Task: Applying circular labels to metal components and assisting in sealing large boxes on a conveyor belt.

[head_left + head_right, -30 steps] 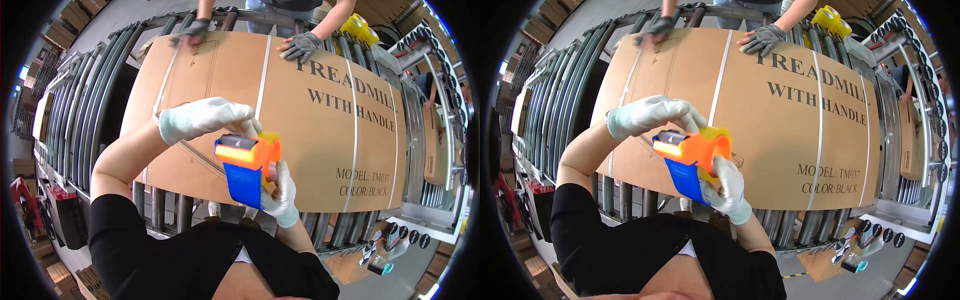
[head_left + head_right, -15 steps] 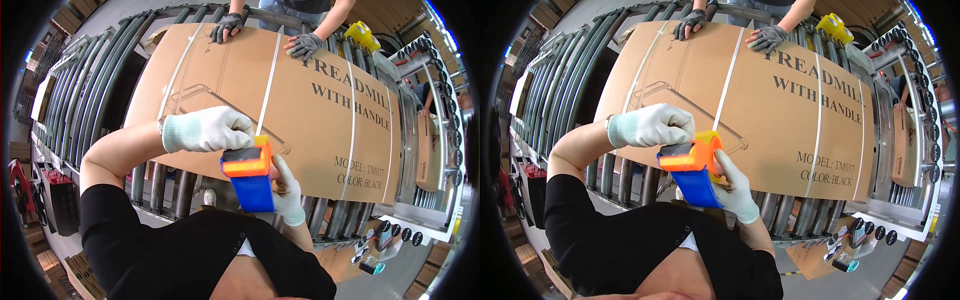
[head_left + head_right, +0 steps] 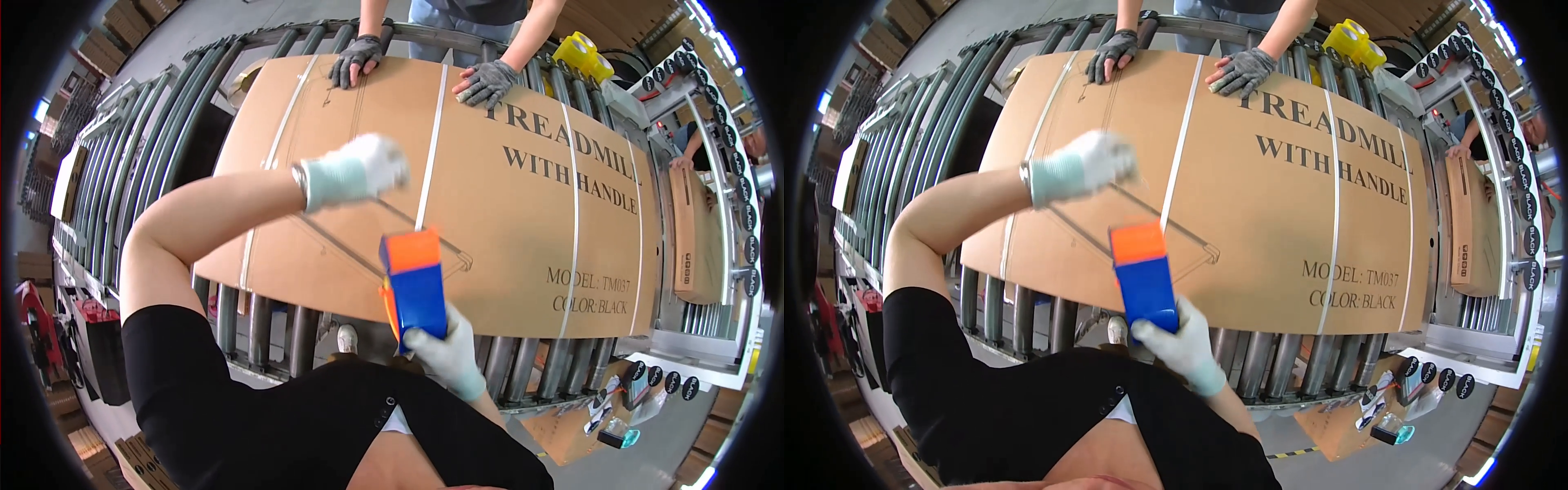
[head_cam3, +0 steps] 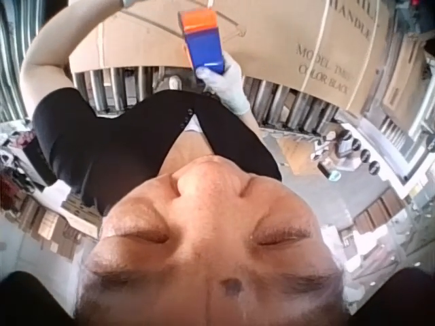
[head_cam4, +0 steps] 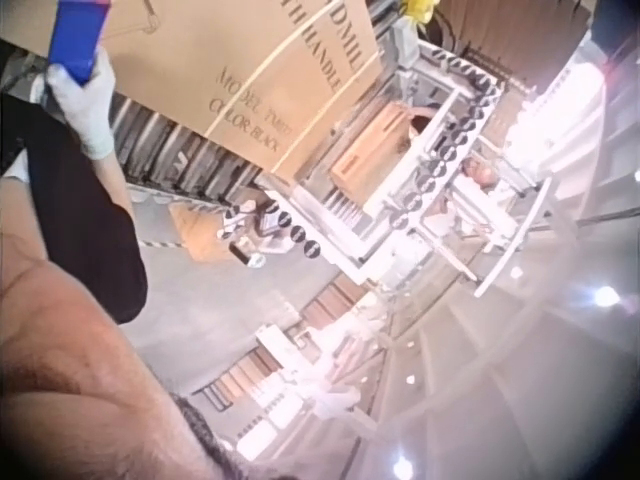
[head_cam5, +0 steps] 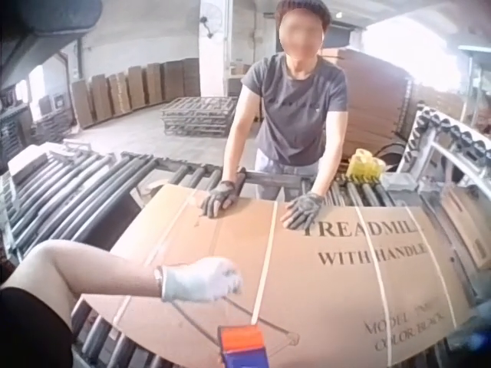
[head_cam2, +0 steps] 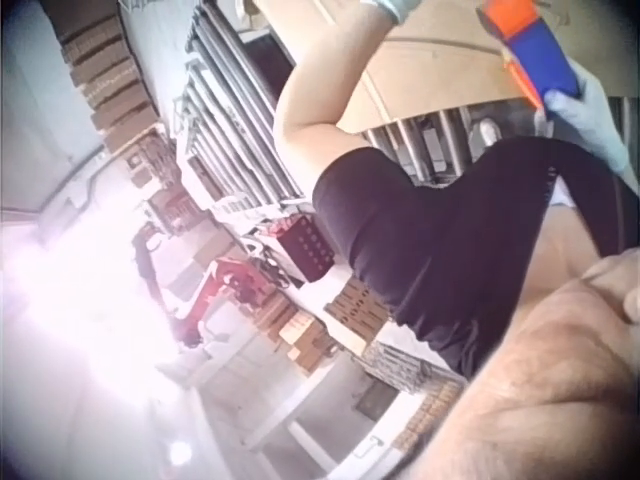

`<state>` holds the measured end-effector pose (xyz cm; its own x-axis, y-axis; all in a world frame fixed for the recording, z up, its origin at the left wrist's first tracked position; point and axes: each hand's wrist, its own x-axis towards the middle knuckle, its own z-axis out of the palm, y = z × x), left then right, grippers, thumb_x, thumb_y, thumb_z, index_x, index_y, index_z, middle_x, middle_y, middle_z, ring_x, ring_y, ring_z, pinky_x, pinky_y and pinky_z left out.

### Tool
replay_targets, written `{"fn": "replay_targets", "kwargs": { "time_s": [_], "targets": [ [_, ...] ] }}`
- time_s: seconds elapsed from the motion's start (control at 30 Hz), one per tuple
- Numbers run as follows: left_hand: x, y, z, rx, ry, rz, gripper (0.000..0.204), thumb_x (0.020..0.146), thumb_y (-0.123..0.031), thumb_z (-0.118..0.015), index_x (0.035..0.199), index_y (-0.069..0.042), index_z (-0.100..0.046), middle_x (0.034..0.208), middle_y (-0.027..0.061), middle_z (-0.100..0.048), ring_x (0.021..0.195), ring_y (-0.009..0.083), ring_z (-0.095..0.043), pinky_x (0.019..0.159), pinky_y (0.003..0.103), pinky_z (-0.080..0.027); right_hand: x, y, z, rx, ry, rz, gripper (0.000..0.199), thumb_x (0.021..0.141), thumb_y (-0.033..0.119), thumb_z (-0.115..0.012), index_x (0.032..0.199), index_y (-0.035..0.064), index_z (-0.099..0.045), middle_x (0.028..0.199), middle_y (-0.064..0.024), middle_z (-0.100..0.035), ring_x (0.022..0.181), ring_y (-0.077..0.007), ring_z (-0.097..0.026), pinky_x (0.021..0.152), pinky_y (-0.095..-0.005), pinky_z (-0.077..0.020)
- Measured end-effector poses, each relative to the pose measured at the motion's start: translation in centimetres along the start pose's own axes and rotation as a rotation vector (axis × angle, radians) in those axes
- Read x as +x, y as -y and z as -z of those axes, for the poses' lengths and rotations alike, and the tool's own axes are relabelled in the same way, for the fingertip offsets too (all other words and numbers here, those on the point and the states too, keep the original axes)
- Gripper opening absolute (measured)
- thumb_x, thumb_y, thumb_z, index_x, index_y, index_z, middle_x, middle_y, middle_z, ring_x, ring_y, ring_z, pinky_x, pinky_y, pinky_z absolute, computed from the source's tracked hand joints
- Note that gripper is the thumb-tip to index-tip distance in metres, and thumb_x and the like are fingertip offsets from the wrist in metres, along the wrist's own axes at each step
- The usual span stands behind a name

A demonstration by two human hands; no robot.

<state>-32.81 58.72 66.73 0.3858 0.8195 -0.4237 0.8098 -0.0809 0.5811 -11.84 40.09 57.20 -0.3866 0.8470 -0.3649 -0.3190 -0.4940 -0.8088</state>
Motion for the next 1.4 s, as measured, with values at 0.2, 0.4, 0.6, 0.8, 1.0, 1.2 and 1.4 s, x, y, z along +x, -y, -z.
{"fn": "replay_targets", "kwargs": {
  "time_s": [0.2, 0.4, 0.6, 0.8, 1.0, 1.2, 1.4],
  "targets": [
    [19.5, 10.6, 10.5, 0.441, -0.739, -0.288, 0.021, 0.085, -0.019, -0.050, 0.086, -0.008, -0.068, 0.093, 0.0175, -0.064, 0.089, 0.0345, -0.062, 0.081, 0.041, -0.049, 3.9, 3.2, -1.8, 0.110, -0.159, -0.010, 0.038, 0.083, 0.019, -0.074, 0.106, -0.0034, -0.053, 0.093, -0.0047, -0.063, 0.081, -0.0087, -0.059, 0.072, -0.0247, -0.0506],
    [34.9, 13.0, 11.8, 0.176, -0.686, -0.278, 0.025, 0.085, -0.023, -0.052, 0.089, -0.009, -0.072, 0.096, 0.0181, -0.068, 0.090, 0.0335, -0.065, 0.082, 0.040, -0.050, 13.9, 7.4, -1.5, -0.082, -0.256, 0.127, 0.036, 0.086, 0.021, -0.071, 0.105, -0.0040, -0.054, 0.088, -0.0037, -0.061, 0.075, -0.0067, -0.055, 0.068, -0.0219, -0.0483],
    [39.8, 13.2, 7.9, 0.197, -0.607, -0.077, 0.030, 0.084, -0.034, -0.059, 0.100, -0.012, -0.072, 0.107, 0.0167, -0.067, 0.102, 0.0326, -0.063, 0.094, 0.038, -0.046, 17.6, 7.5, 0.1, -0.138, -0.365, 0.084, 0.029, 0.089, 0.014, -0.063, 0.110, -0.0030, -0.054, 0.096, -0.0079, -0.063, 0.083, -0.0104, -0.061, 0.075, -0.0264, -0.0516],
    [33.7, 11.5, 6.4, 0.082, -1.020, 0.444, 0.034, 0.088, -0.031, -0.052, 0.099, -0.004, -0.070, 0.108, 0.0155, -0.066, 0.103, 0.0321, -0.062, 0.088, 0.043, -0.048, 17.4, 7.5, -1.0, -0.232, -0.337, 0.079, 0.030, 0.091, 0.019, -0.060, 0.111, -0.0023, -0.057, 0.094, -0.0059, -0.063, 0.080, -0.0089, -0.060, 0.071, -0.0250, -0.0507],
    [20.1, 14.8, -2.9, 0.414, -1.151, -0.130, 0.027, 0.079, -0.023, -0.058, 0.095, -0.001, -0.059, 0.105, 0.0159, -0.060, 0.099, 0.0329, -0.054, 0.089, 0.042, -0.041, 11.5, 3.5, -1.4, -0.119, -0.347, 0.124, 0.021, 0.093, 0.020, -0.059, 0.105, 0.0036, -0.063, 0.088, -0.0002, -0.063, 0.077, -0.0059, -0.057, 0.071, -0.0215, -0.0462],
    [4.8, 12.7, -11.4, 0.390, -1.040, -0.117, 0.044, 0.080, -0.026, -0.062, 0.114, 0.000, -0.056, 0.122, 0.0183, -0.055, 0.113, 0.0361, -0.050, 0.098, 0.044, -0.038, -3.2, -5.6, -3.3, -0.200, -0.317, 0.024, 0.032, 0.087, 0.030, -0.068, 0.100, 0.0009, -0.062, 0.085, -0.0030, -0.064, 0.074, -0.0077, -0.058, 0.069, -0.0257, -0.0480],
    [0.1, 10.9, -16.5, 0.458, -1.022, -0.154, 0.055, 0.083, -0.035, -0.060, 0.123, 0.002, -0.052, 0.132, 0.0202, -0.049, 0.126, 0.0352, -0.042, 0.107, 0.045, -0.030, -10.0, -13.8, -3.2, -0.241, -0.192, -0.161, 0.032, 0.086, 0.030, -0.066, 0.107, 0.0058, -0.060, 0.088, -0.0002, -0.063, 0.080, -0.0088, -0.056, 0.072, -0.0275, -0.0461]
  ]
}}
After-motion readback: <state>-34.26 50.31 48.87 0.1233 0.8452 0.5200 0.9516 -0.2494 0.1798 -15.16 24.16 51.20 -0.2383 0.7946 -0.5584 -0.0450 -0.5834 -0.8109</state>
